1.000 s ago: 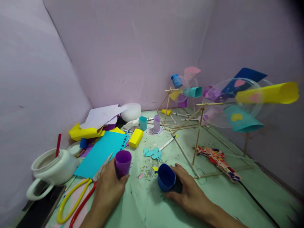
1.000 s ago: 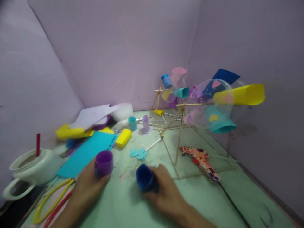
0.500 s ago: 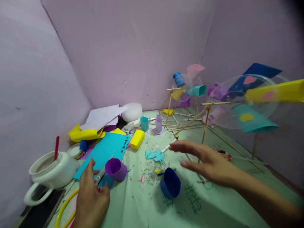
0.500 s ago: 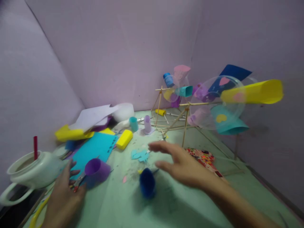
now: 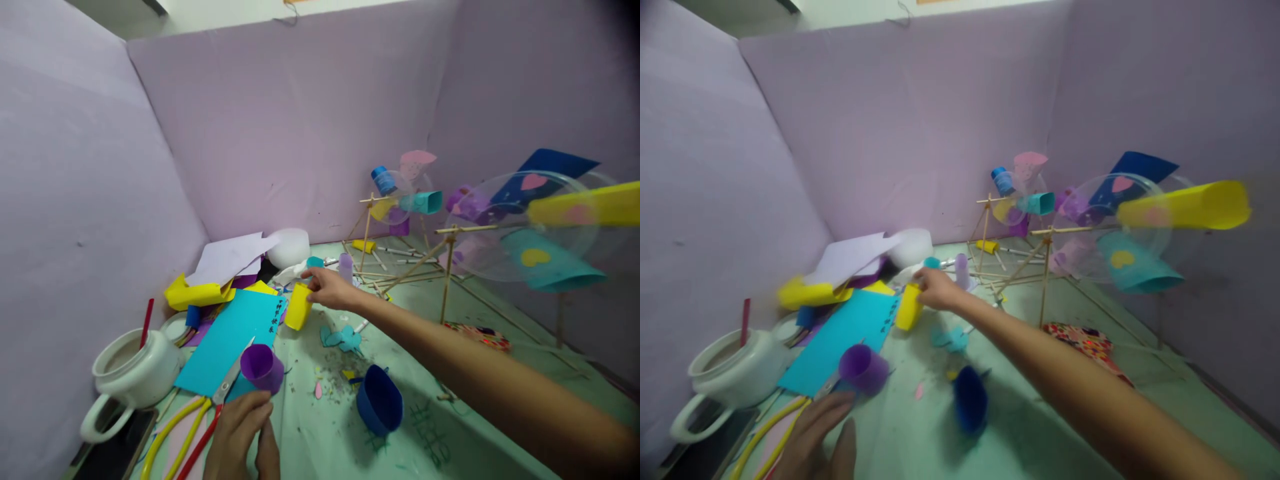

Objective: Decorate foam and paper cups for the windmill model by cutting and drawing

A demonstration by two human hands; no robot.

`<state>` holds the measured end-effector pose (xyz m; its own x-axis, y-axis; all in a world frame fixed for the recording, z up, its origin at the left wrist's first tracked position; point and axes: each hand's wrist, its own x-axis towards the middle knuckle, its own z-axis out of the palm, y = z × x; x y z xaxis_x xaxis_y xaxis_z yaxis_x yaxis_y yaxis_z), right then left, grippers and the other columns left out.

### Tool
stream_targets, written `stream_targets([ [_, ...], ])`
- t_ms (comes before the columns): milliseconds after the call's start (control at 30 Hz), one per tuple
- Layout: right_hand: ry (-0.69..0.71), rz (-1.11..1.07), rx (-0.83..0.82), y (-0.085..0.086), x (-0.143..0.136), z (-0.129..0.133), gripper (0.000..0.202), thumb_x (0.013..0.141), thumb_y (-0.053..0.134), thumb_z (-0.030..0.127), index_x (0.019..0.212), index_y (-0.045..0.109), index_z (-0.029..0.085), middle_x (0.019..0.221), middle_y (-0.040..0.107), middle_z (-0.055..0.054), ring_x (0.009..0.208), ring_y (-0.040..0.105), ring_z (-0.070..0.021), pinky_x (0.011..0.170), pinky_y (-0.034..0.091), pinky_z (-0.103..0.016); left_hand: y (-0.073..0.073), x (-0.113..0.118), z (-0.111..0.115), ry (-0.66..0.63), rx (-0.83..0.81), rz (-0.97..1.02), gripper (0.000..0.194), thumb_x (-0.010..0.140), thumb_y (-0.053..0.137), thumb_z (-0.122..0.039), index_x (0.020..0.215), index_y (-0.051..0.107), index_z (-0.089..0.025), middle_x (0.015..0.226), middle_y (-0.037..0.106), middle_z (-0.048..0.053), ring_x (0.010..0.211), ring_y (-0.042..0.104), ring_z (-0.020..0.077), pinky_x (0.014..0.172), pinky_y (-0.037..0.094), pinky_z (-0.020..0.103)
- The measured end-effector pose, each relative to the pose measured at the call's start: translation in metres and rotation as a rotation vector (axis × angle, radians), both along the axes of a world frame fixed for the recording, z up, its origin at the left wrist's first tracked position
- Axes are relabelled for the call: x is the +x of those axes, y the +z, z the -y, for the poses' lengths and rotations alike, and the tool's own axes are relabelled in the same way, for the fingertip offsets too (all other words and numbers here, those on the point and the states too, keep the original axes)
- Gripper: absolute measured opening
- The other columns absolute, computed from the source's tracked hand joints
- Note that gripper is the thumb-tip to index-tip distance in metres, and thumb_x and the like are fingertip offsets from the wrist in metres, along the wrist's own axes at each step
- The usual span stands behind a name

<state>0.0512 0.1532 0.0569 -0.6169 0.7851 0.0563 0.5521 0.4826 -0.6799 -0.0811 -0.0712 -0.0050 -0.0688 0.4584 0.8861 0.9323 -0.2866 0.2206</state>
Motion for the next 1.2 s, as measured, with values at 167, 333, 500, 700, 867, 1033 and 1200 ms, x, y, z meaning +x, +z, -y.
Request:
stream_targets([
  [167,0.273,-0.007,0.315,0.048,0.046,0.080,0.066,0.073,0.058,0.002,0.135,0.040,0.017,0.095,0.067,-0.007,0.091,0.061,-0.0228,0.083,0.046,-0.037,0.009,0.034,-0.005,0.110,-0.233,0.231,0.044,0.081,0.056,-0.028,0.123,0.044,-0.022,0.116,0.060,0.015,0.101,0.061,0.0281,0.074,0.054,0.040],
  [333,0.495,-0.046,0.424,0.057,0.084,0.138,0.070,0.070,0.058,0.001,0.136,0.041,0.017,0.100,0.065,-0.010,0.093,0.059,-0.0224,0.079,0.050,-0.033,0.015,0.049,-0.010,-0.045,-0.503,0.475,0.051,0.073,0.062,-0.044,0.116,0.054,-0.018,0.099,0.070,0.010,0.077,0.068,0.0241,0.063,0.055,0.033],
  [500,0.229,-0.400,0.296,0.022,0.128,0.140,0.076,0.075,0.062,0.005,0.140,0.030,0.028,0.126,0.056,-0.007,0.117,0.050,-0.0212,0.102,0.038,-0.042,0.009,0.051,-0.005,-0.111,-0.601,0.671,0.041,0.066,0.069,-0.045,0.095,0.062,-0.017,0.079,0.072,0.005,0.065,0.067,0.0218,0.055,0.054,0.029],
  [700,0.002,-0.312,-0.138,-0.043,0.133,0.132,0.093,0.058,0.078,0.010,0.139,0.033,0.018,0.128,0.054,-0.014,0.117,0.052,-0.0270,0.101,0.038,-0.046,0.005,0.058,-0.008,-0.224,-0.846,0.638,0.036,0.069,0.067,-0.035,0.099,0.058,-0.017,0.088,0.072,0.006,0.078,0.068,0.0238,0.067,0.054,0.033],
  [867,0.037,-0.352,-0.137,-0.059,0.119,0.138,0.072,0.059,0.079,0.016,0.125,0.050,0.018,0.119,0.061,-0.011,0.108,0.058,-0.0259,0.096,0.043,-0.041,0.001,0.061,-0.012,-0.279,-0.984,0.604,0.034,0.071,0.064,-0.028,0.103,0.055,-0.018,0.093,0.071,0.006,0.084,0.067,0.0245,0.071,0.053,0.034],
  [1033,0.044,-0.367,-0.055,-0.065,0.121,0.145,0.062,0.064,0.074,0.015,0.122,0.053,0.019,0.118,0.062,-0.010,0.109,0.057,-0.0267,0.095,0.042,-0.043,-0.003,0.062,-0.015,-0.267,-0.980,0.577,0.029,0.071,0.063,-0.026,0.098,0.057,-0.019,0.092,0.072,0.005,0.083,0.067,0.0244,0.071,0.052,0.034],
  [1200,0.034,-0.312,0.003,-0.070,0.117,0.146,0.060,0.064,0.073,0.016,0.121,0.054,0.018,0.118,0.063,-0.012,0.106,0.058,-0.0278,0.092,0.043,-0.042,-0.005,0.061,-0.017,-0.271,-0.990,0.575,0.026,0.070,0.064,-0.030,0.093,0.060,-0.019,0.087,0.073,0.004,0.079,0.068,0.0242,0.069,0.053,0.034],
])
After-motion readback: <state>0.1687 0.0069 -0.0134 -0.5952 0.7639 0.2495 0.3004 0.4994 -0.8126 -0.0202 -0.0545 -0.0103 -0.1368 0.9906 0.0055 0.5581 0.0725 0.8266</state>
